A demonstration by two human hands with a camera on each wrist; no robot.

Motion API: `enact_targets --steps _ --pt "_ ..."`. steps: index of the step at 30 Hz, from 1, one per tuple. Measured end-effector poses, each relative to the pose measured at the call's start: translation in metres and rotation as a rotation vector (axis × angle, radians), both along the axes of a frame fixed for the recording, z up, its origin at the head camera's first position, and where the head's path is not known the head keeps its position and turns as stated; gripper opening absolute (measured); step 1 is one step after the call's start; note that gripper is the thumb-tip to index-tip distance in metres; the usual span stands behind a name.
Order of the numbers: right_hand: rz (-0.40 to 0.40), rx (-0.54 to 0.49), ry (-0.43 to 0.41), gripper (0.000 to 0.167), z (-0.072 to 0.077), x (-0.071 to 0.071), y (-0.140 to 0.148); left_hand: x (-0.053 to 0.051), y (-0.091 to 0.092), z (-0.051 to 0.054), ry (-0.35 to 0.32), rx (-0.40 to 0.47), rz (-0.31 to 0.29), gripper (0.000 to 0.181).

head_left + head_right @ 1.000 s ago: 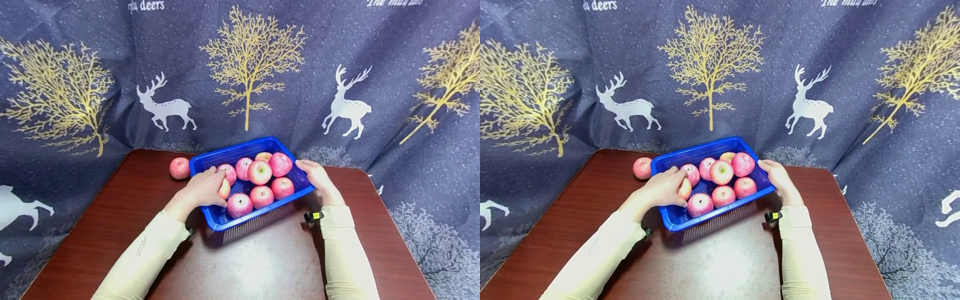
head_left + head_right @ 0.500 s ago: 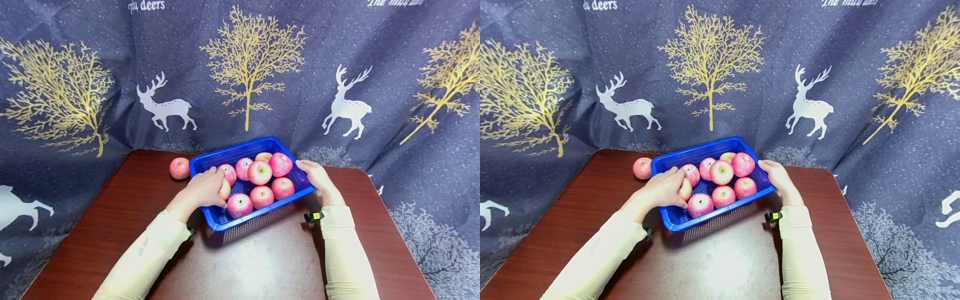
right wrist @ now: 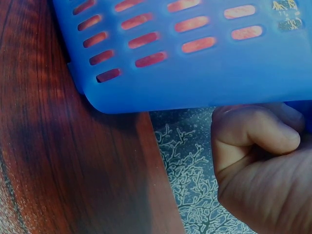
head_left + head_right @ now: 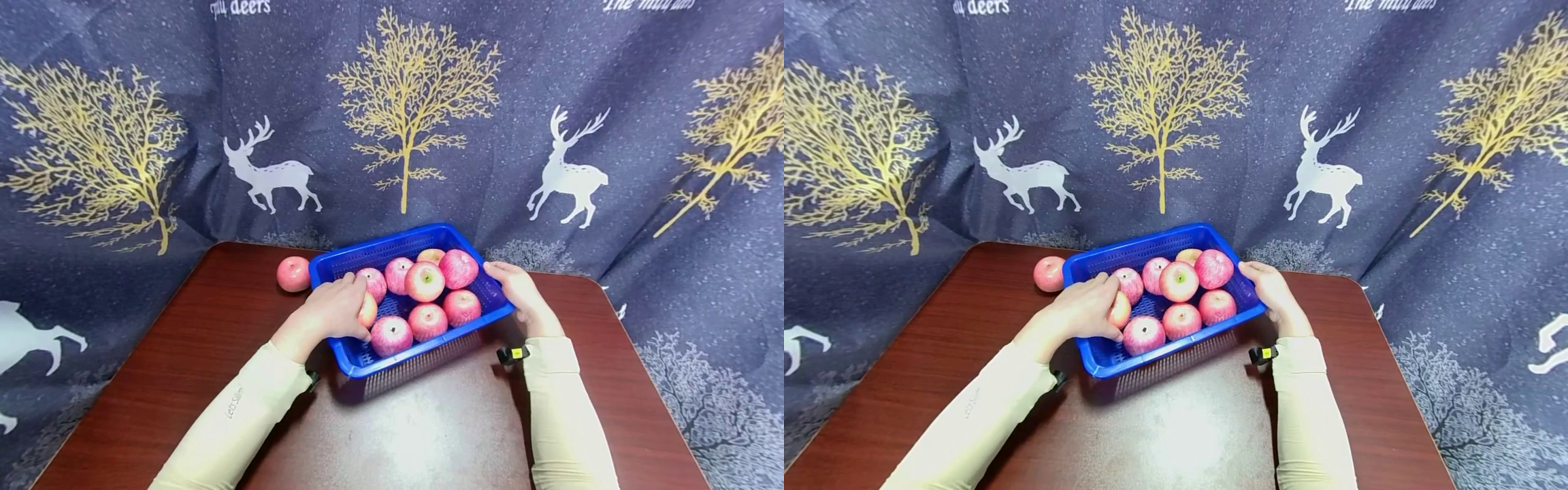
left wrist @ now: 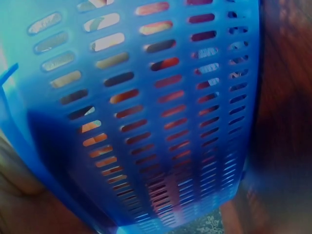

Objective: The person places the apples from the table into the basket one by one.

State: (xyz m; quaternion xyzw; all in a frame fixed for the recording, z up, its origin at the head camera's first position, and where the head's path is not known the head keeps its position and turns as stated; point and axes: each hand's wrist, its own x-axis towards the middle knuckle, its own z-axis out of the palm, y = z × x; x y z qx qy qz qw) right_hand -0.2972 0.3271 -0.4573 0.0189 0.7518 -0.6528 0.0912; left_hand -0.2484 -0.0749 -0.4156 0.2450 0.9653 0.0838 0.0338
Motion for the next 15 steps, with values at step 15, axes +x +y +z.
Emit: enact_targets --steps 15 --pt "-0.007 -0.009 0.01 0.036 0.0 -0.001 0.001 -0.004 -0.01 0.003 -0.031 0.074 -0.058 0.102"
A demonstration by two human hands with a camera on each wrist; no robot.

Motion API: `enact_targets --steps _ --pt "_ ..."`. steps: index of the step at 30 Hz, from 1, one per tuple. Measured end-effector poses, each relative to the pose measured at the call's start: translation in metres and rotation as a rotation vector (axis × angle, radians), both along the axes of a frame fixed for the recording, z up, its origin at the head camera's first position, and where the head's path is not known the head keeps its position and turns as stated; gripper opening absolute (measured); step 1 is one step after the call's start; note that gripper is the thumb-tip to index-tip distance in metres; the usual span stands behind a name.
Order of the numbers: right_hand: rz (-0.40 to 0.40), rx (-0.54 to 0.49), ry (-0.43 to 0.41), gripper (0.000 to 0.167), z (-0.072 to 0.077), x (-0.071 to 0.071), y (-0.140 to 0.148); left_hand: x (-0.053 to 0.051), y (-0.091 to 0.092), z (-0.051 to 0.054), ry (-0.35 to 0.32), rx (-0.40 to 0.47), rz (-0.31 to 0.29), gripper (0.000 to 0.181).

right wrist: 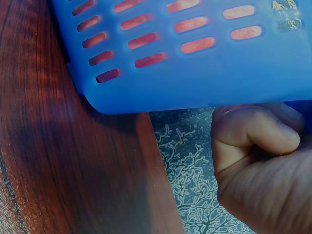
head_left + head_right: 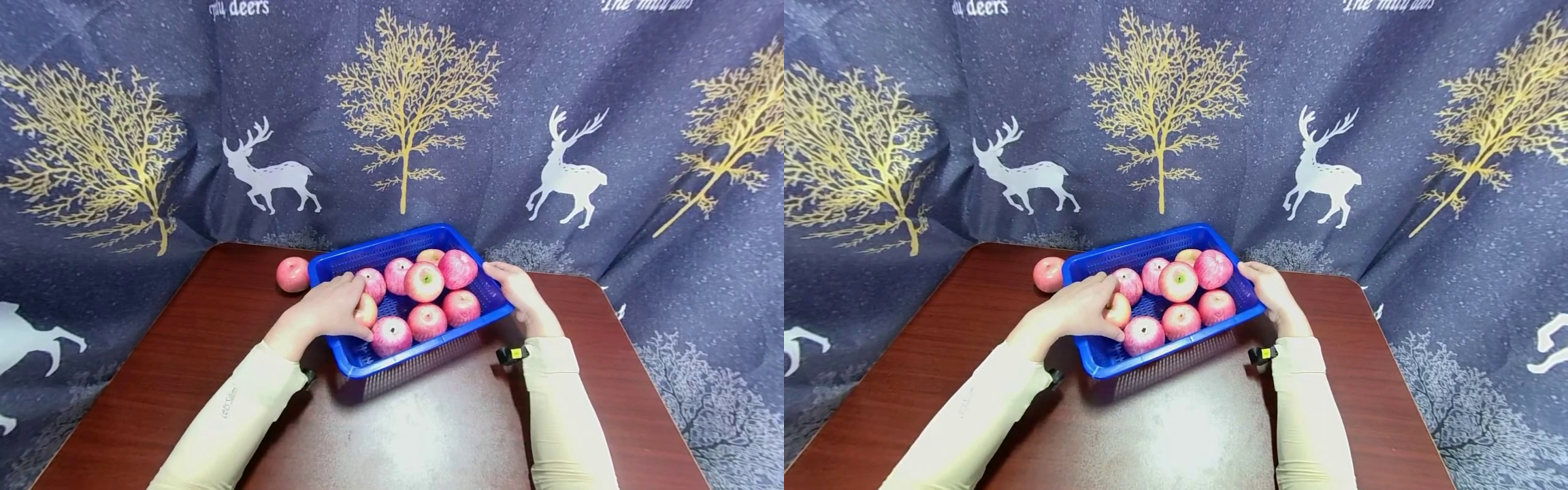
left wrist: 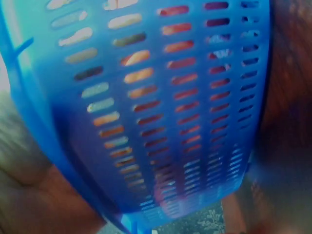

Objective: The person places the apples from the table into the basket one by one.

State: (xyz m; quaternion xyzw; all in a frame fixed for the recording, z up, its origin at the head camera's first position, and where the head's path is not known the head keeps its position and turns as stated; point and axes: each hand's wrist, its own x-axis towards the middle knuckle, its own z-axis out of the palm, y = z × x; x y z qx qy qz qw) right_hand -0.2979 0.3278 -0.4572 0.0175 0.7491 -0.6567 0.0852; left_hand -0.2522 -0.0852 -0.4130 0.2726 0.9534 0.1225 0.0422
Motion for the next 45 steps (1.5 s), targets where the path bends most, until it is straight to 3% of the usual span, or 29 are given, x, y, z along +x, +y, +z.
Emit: enact_targets --steps 9,14,19,29,38,45 --pt "0.009 0.004 -0.011 0.039 0.002 0.0 0.0 -0.002 -0.013 0.007 0.044 0.138 -0.014 0.09" --pt "0.007 -0.01 -0.01 0.037 0.002 0.001 -0.001 -0.005 -0.021 0.01 0.065 0.23 -0.011 0.094" --pt "0.002 -0.001 -0.003 0.039 0.001 0.0 -0.001 -0.009 -0.029 0.015 0.106 0.259 0.014 0.1" --pt "0.0 0.003 -0.012 0.041 0.0 0.0 -0.001 -0.014 -0.044 0.022 0.25 0.374 0.131 0.077" --pt "0.001 0.002 -0.013 0.041 0.001 0.001 -0.001 -0.02 -0.068 0.024 0.258 0.424 0.223 0.078" --pt "-0.001 -0.008 -0.008 0.043 0.002 0.002 -0.002 -0.026 -0.086 0.022 0.323 0.486 0.301 0.076"
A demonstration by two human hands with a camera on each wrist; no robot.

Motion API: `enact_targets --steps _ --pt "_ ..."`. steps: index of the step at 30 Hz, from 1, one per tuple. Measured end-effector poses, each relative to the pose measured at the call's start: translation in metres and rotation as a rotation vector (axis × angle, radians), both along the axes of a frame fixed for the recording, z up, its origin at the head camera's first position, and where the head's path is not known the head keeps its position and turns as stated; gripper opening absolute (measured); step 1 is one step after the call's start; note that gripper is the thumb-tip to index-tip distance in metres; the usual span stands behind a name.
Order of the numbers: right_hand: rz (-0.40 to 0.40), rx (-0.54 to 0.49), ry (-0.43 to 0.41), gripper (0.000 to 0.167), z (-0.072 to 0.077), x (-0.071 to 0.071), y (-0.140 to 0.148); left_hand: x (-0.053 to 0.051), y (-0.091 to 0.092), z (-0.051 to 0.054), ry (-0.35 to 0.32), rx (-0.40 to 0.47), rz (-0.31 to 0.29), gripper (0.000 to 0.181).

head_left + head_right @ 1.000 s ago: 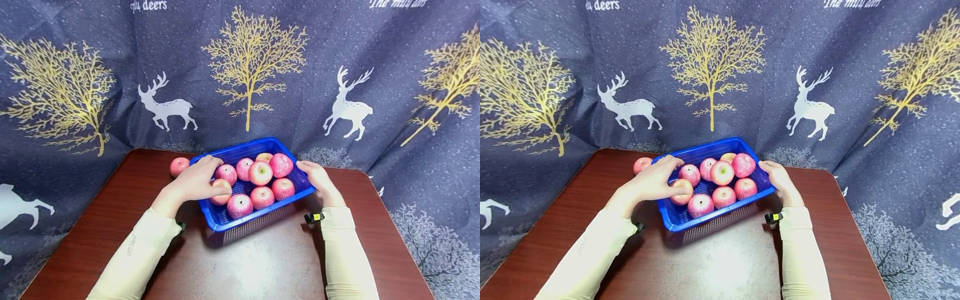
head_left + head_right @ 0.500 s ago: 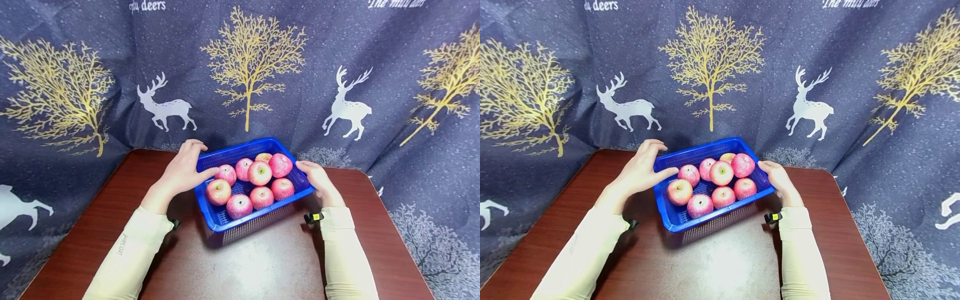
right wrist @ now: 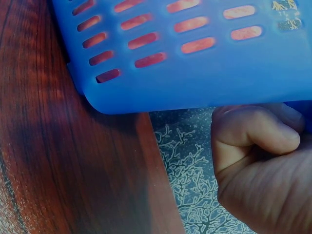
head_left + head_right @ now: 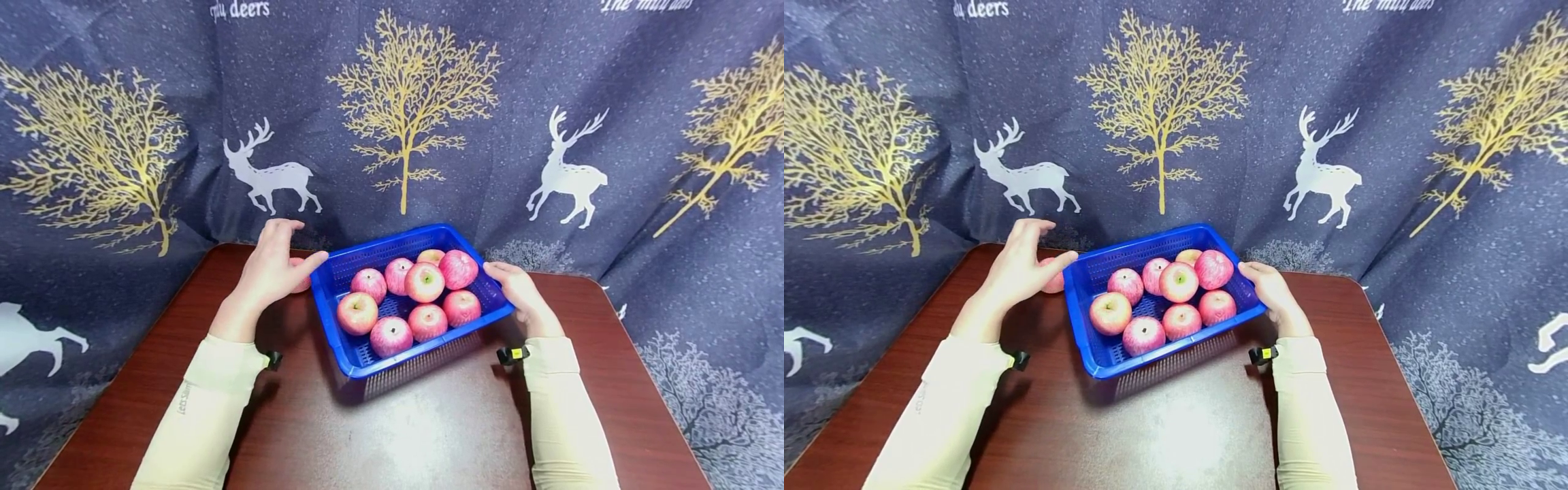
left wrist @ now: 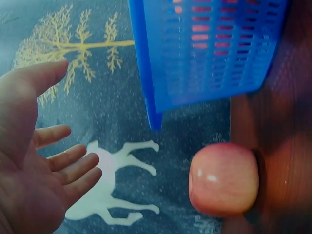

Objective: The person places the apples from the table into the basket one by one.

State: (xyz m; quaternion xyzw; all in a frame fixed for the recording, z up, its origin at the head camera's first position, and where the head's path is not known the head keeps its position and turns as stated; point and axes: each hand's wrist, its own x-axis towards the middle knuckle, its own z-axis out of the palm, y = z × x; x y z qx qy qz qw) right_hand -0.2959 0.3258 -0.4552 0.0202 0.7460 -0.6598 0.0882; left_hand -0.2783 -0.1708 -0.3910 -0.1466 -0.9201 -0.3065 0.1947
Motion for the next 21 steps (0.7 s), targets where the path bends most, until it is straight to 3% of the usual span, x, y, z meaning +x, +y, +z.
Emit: enact_targets --steps 9,21 --pt "0.005 0.001 0.008 0.045 0.0 0.0 0.001 -0.006 -0.015 -0.006 0.011 0.04 0.117 0.077" --pt "0.003 0.022 0.005 0.051 0.0 0.001 0.001 -0.02 -0.03 -0.032 -0.136 0.02 0.165 0.085"
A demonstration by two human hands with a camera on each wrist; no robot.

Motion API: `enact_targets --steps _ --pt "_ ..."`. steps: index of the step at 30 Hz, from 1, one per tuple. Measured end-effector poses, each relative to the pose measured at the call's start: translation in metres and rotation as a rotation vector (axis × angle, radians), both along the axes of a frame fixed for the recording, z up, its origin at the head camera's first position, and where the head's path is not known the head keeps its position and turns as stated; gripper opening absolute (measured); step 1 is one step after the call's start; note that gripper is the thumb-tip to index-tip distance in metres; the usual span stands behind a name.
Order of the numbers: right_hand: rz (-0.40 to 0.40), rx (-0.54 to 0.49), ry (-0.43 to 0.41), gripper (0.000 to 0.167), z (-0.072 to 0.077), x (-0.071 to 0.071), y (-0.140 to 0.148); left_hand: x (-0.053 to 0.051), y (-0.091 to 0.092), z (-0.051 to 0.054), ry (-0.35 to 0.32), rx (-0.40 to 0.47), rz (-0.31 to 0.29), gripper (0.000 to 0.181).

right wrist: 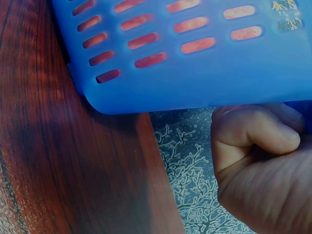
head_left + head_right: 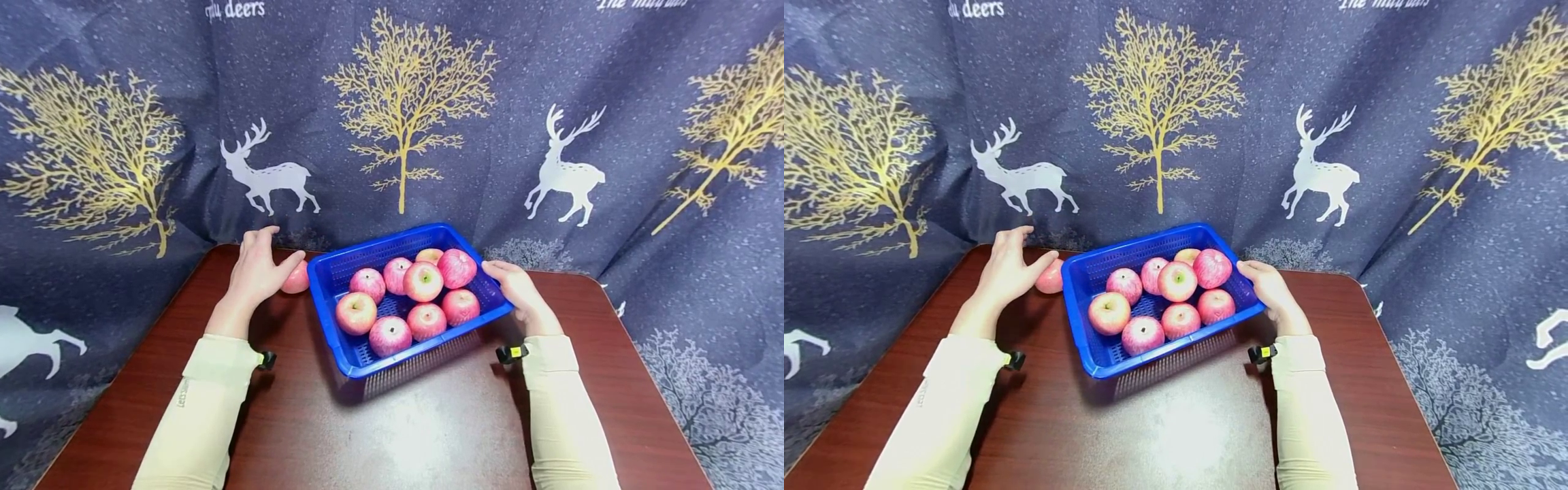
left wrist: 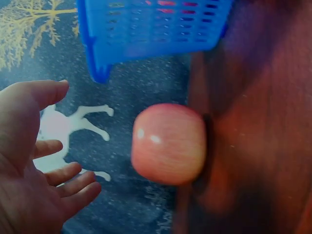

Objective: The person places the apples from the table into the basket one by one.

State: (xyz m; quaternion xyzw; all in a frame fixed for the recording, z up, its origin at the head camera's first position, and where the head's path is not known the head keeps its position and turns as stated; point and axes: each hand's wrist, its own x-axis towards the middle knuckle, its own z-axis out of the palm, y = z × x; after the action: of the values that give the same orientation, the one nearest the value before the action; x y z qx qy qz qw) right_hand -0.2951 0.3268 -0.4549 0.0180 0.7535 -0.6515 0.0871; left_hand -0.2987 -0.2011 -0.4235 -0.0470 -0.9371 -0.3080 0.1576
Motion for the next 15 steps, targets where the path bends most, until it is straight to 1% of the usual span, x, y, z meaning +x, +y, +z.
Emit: enact_targets --steps 3,8,11,15 --pt "0.0 0.002 -0.001 0.051 0.0 0.0 0.0 -0.002 -0.002 -0.007 -0.02 -0.008 0.008 0.086" --pt "-0.004 -0.005 0.0 0.048 0.0 -0.001 0.0 -0.004 -0.003 -0.014 -0.052 -0.019 0.019 0.087" --pt "-0.003 -0.012 0.0 0.046 0.0 -0.001 -0.001 -0.004 -0.002 -0.019 -0.07 -0.025 0.016 0.088" --pt "-0.003 -0.01 0.0 0.049 0.0 -0.001 -0.001 -0.006 -0.002 -0.026 -0.075 -0.038 0.005 0.087"
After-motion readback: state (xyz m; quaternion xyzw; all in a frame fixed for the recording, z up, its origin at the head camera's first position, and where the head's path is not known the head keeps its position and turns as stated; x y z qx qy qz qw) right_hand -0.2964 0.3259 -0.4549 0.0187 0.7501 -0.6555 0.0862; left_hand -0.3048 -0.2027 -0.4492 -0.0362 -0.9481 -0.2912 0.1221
